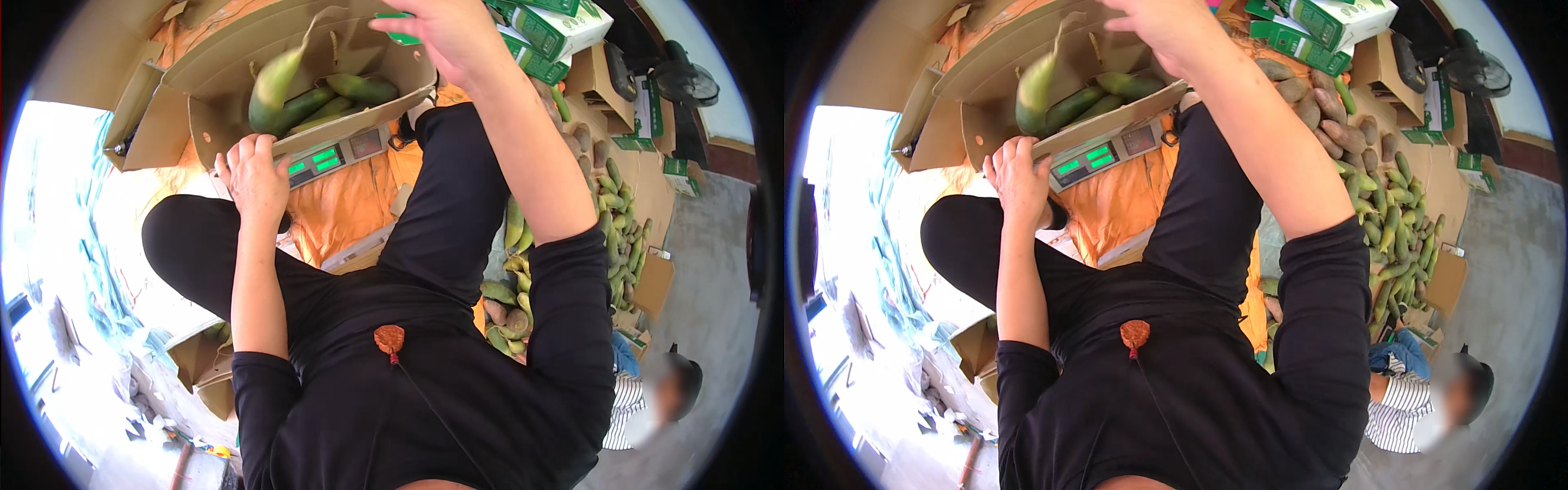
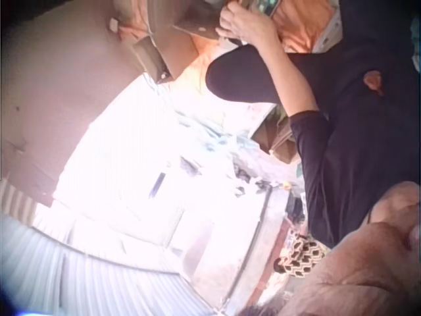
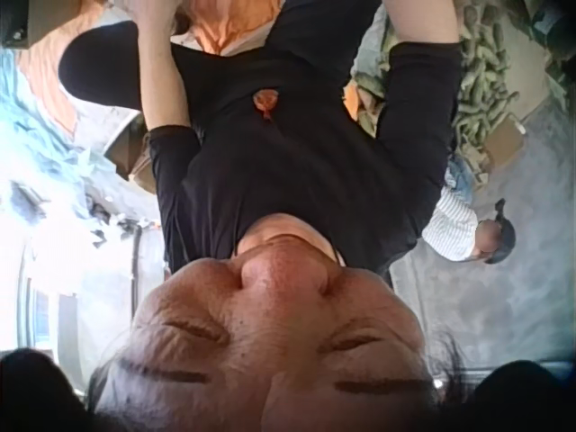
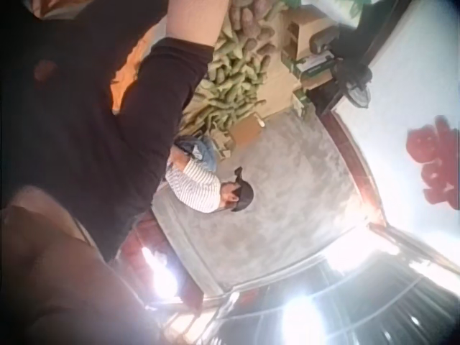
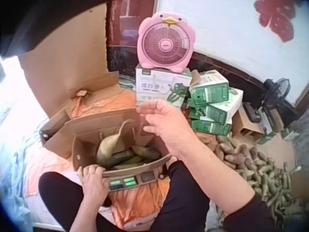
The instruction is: Weighing and sorting green vegetables, likely cucumbers or squash, into boxes.
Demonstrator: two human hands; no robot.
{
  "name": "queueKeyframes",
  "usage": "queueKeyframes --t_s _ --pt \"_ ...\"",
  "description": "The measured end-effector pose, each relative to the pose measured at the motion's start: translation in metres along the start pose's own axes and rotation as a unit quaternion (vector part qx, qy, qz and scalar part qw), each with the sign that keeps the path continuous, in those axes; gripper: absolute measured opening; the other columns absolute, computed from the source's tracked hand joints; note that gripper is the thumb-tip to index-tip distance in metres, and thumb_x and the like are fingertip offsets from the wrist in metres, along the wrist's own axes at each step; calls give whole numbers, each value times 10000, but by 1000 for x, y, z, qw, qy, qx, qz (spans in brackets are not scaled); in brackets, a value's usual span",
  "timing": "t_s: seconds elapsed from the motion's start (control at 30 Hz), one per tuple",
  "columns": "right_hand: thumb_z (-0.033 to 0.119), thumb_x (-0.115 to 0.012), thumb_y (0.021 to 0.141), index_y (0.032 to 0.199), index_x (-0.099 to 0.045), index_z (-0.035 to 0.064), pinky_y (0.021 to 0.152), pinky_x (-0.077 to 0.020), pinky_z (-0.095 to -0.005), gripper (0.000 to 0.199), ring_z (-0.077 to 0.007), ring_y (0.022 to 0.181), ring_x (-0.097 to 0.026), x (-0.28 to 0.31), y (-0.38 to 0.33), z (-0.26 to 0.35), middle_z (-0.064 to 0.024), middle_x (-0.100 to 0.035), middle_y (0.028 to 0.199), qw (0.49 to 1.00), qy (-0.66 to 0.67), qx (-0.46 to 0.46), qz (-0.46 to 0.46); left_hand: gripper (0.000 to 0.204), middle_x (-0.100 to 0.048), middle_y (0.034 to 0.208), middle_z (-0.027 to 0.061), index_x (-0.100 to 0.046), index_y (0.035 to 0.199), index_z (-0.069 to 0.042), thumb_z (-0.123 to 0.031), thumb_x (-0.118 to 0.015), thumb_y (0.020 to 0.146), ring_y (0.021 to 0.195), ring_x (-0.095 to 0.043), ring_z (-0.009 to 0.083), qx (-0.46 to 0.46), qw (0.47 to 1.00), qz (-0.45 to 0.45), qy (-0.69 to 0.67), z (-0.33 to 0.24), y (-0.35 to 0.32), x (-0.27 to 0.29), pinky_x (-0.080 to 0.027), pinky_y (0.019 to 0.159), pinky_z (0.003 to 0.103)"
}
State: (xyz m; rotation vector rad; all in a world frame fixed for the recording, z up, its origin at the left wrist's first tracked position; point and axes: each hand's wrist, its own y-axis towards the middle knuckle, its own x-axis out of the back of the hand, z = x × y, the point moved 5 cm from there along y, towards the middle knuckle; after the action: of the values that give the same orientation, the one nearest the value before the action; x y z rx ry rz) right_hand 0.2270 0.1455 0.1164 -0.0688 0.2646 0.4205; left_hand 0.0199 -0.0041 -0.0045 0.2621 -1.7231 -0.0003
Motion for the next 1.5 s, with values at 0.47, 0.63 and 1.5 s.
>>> queueKeyframes --t_s 0.47,0.63,1.5 --pt "118 -587 835 1029 -644 78 595 -467 -263 206 -103 757 -601 293 -236 -162 -2 -650 863 861 -268 -243 -358 384 -581 1139 61 -602 1066 -129 -231 -735 720 1126 -500 273 -9 999 2 53 -5 2 -8 -275 1025 486" --pt "136 -579 829 1016 -648 76 508 -460 -309 208 -133 669 -605 325 -376 -277 -16 -641 804 761 -232 -416 -440 373 -588 1118 64 -608 1074 -145 -225 -728 731 1100 -515 283 -8 996 8 87 -4 2 -13 -291 1000 473" --pt "269 -766 621 1414 -310 214 997 -407 -394 916 -353 1218 -440 371 -440 -349 -167 -417 1341 527 -406 -560 -493 365 -559 1117 92 -572 1075 -99 -193 -701 747 1080 -502 318 -10 993 15 121 -15 3 -15 -307 992 458"
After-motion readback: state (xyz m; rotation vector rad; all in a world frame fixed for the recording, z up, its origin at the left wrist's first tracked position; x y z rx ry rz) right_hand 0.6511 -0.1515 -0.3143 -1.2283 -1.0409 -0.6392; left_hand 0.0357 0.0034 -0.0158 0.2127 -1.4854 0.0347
